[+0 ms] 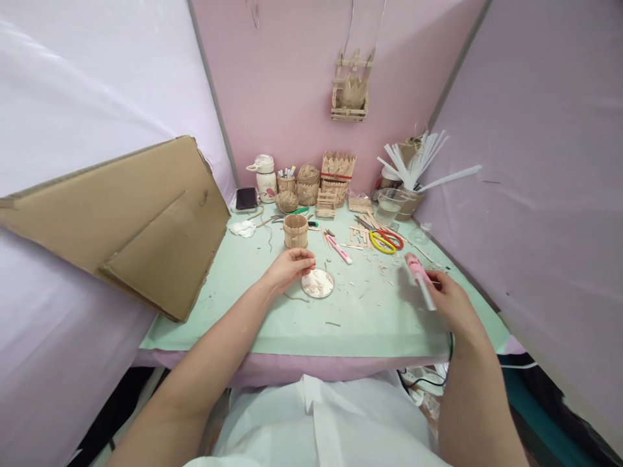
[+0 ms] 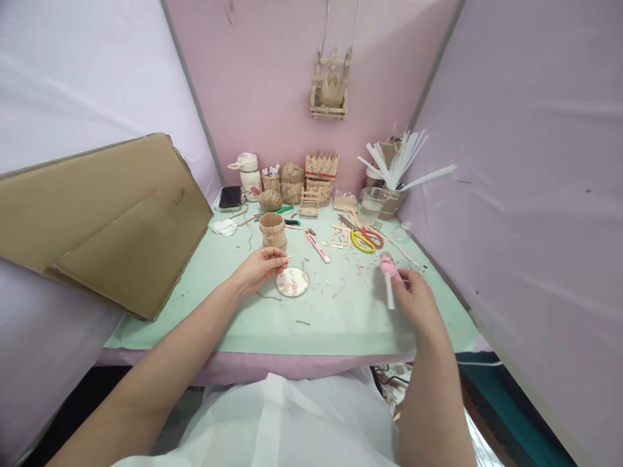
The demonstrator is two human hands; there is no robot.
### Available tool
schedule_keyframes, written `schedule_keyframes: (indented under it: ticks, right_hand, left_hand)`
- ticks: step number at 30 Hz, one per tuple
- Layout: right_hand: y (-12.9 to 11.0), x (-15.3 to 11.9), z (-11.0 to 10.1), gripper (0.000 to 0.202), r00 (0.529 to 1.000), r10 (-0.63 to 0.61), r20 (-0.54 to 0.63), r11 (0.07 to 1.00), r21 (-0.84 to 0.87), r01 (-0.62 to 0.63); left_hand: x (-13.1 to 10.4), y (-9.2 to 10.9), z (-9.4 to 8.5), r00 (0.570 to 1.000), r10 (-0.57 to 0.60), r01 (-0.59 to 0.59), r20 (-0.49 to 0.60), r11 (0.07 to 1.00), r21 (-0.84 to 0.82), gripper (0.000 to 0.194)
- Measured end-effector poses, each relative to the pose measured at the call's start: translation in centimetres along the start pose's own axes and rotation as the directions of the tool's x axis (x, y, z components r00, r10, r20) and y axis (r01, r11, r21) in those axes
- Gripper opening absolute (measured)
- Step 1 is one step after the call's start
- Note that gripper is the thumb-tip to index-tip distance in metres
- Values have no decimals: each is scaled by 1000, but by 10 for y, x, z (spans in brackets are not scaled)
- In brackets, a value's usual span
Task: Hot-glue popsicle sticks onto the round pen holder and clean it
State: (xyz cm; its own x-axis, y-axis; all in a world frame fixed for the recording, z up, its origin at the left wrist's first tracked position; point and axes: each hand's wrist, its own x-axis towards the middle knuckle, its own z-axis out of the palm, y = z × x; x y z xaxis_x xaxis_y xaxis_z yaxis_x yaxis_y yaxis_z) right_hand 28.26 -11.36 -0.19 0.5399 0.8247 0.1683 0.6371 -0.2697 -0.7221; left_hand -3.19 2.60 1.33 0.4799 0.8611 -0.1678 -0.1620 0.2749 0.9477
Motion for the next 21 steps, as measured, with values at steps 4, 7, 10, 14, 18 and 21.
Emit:
schedule_keyframes:
  ticks: [4,7,10,14,18,21]
  right_hand:
    - [-36,-20,12,47,987,11,163,921,383,-73]
    - [-58,-36,33,49,973,-6,232,840,529,-121]
    - [-74,-52,55,50,952,-74,296,830,548,-106]
    - [-87,-66,71,53,950,-167,264,811,585,-20]
    - [-93,-70,73,55,959,-142,244,846,533,-11]
    - [-94,-71,73,57,961,-136,242,860,510,-7]
  left_hand:
    - [1,0,-1,1000,19,-19,15,1000,-19,37]
    - [0,1,-2,999,39,-39,11,999,-19,36]
    - [0,3,-2,998,61,-61,-4,998,-31,35]
    - [0,3,-2,996,85,-85,-4,996,-40,33]
    - [1,1,-2,995,94,-93,13,994,-48,35]
    - [0,2,-1,996,92,-92,11,995,-41,35]
